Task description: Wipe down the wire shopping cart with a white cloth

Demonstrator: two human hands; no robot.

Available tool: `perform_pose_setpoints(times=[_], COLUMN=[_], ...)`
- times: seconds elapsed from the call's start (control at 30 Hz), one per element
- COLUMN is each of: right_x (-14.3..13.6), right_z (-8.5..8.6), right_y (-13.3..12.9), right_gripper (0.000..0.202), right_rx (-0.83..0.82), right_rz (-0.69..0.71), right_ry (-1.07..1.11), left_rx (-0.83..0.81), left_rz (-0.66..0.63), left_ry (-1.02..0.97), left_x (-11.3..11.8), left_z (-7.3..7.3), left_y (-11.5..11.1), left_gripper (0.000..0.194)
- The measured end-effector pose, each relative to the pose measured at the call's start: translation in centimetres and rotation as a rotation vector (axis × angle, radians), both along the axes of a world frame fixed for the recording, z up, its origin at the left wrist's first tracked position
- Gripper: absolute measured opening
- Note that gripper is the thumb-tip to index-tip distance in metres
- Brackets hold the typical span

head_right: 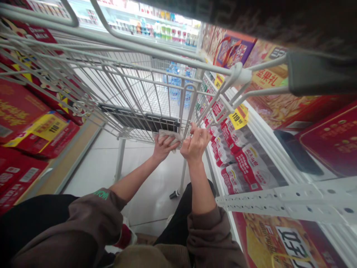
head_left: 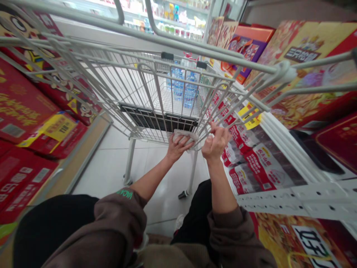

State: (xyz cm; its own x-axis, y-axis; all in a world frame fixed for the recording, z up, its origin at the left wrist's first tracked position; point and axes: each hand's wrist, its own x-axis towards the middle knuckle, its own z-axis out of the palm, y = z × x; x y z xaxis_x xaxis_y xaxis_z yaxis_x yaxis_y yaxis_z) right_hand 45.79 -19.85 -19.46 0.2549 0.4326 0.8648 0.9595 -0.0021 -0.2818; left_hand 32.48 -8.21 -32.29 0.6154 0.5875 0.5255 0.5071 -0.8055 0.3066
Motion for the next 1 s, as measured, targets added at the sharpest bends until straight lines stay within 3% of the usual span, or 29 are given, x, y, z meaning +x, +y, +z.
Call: perform_pose_setpoints(times=[0.1, 0.2, 0.27, 0.43, 0.5, 0.57, 0.63, 0.73, 0.8, 0.87, 1.0], right_x=[0.0, 0.2, 0.4, 0.7, 0.7, 0.6, 0.5, 0.3, 0.1, -0.2, -1.7], right_z=[0.0, -0.2, -0.6, -1.4, -1.5, -1.4, -1.3, -0.9, -0.7, -0.6, -1.0], right_y=[-0.1, -0.1, 0.0, 0.0, -0.2, -0.3, -0.4, -0.6, -0.8, -1.2, -1.8], right_gripper=[0.034, 0.03, 0.027, 0.024, 0.021, 0.02, 0.018, 0.017, 0.021, 0.027, 0.022], right_rx=[0.021, 0.067, 0.081, 0.077, 0.089, 0.11, 0.137, 0.142, 0.107, 0.066, 0.191], right_rz=[-0.005, 0.001, -0.007, -0.039, -0.045, -0.056, -0.066, -0.078, -0.102, -0.132, -0.172], right_ry=[-0.034, -0.077, -0.075, -0.005, -0.016, -0.044, -0.068, -0.081, -0.086, -0.102, -0.228], left_rx=[0.057, 0.091, 0.09, 0.083, 0.063, 0.03, 0.019, 0.134, 0.246, 0.365, 0.552], left_rz=[-0.065, -0.044, -0.009, 0.119, 0.145, 0.114, 0.053, 0.039, 0.08, 0.12, 0.211], left_ry=[0.011, -0.034, -0.068, -0.186, -0.196, -0.166, -0.114, -0.121, -0.185, -0.268, -0.507], left_x=[-1.7, -2.2, -1.9, -0.2, 0.0, -0.3, -0.9, -1.9, -2.5, -2.9, -3.4], left_z=[-2.4, -2.5, -1.1, 4.1, 4.8, 4.0, 2.0, -1.4, -2.4, -1.6, 3.6], left_y=[-0.5, -0.7, -0.8, -0.6, -0.4, -0.3, -0.5, -1.3, -1.8, -2.1, -1.4], left_gripper=[0.024, 0.021, 0.021, 0.018, 0.022, 0.023, 0.022, 0.022, 0.022, 0.02, 0.015])
